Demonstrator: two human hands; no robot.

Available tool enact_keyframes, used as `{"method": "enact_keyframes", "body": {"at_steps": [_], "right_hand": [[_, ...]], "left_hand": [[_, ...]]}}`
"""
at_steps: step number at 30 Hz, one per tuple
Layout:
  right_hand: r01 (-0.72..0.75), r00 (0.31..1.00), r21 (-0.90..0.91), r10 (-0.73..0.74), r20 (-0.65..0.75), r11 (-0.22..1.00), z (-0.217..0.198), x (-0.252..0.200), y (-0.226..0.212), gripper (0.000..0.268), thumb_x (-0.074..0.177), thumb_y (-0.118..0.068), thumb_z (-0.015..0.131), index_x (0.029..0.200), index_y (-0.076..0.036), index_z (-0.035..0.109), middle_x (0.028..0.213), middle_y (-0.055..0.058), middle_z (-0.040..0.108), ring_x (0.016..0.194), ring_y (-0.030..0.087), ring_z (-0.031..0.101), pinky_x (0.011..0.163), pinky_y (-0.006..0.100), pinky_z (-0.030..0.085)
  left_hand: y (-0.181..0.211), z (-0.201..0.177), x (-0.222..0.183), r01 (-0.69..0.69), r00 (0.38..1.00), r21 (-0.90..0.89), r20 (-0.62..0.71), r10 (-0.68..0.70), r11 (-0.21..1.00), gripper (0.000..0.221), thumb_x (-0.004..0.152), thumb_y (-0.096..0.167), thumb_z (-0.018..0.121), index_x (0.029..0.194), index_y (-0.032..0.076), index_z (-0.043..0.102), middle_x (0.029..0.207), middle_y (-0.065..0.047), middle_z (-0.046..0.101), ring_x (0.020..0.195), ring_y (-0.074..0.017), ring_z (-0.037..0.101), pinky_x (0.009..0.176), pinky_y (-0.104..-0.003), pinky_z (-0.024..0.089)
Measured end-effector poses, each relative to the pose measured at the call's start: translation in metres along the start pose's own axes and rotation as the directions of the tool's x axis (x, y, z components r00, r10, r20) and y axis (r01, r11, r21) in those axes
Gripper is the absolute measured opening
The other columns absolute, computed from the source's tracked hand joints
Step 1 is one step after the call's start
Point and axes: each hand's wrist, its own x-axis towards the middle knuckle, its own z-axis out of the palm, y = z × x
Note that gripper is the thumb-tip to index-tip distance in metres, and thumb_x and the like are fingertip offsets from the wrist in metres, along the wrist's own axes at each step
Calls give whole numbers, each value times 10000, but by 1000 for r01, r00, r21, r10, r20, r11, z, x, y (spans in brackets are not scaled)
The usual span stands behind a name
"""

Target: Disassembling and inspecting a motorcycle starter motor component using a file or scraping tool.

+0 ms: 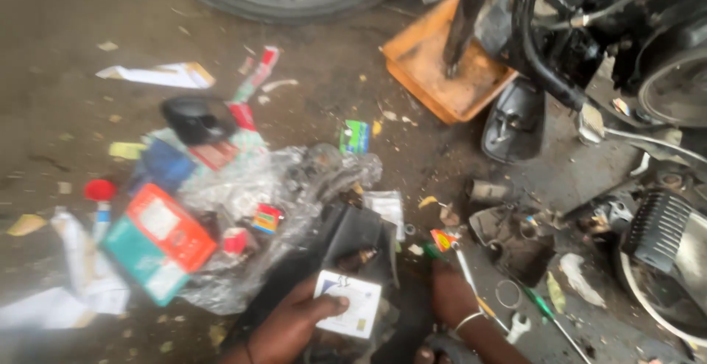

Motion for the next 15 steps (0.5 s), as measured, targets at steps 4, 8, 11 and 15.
{"method": "enact_keyframes", "body": {"at_steps": [4,8,11,15], "right_hand": [[-49,988,289,5,153,956,-8,17,35,305,745,-146,721,1044,-86,722,980,170,763,964,372,733,848,447,584],[-11,958,904,262,-112,427,-115,-9,79,364,834,-220,695,1144,-29,689,915,140,747,755,273,723,683,429,571],[488,864,747,129,-486,-452,-253,-51,45,127,823,93,543,854,148,433,659,270,460,534,322,466,450,403,429],[674,726,735,-116,-678,-77,-386,-127,-62,116,971,-6,635,1077,41,631,1027,212,669,1006,305,635,862,464,529]], "left_hand": [[61,23,-50,-140,990,147,22,138,979,382,902,123,679,1270,35,625,1066,-70,738,939,-150,709,776,-331,603],[131,68,-118,-182,978,288,-42,202,940,379,896,132,666,1262,54,610,1042,-59,729,883,-141,705,695,-333,589],[161,88,-144,-162,982,309,-39,183,937,414,875,127,601,1280,53,564,1041,-69,718,857,-160,707,658,-345,579],[137,84,-123,-312,943,408,22,333,858,534,874,116,583,1391,44,471,1175,-96,690,1074,-199,644,884,-330,517]]}}
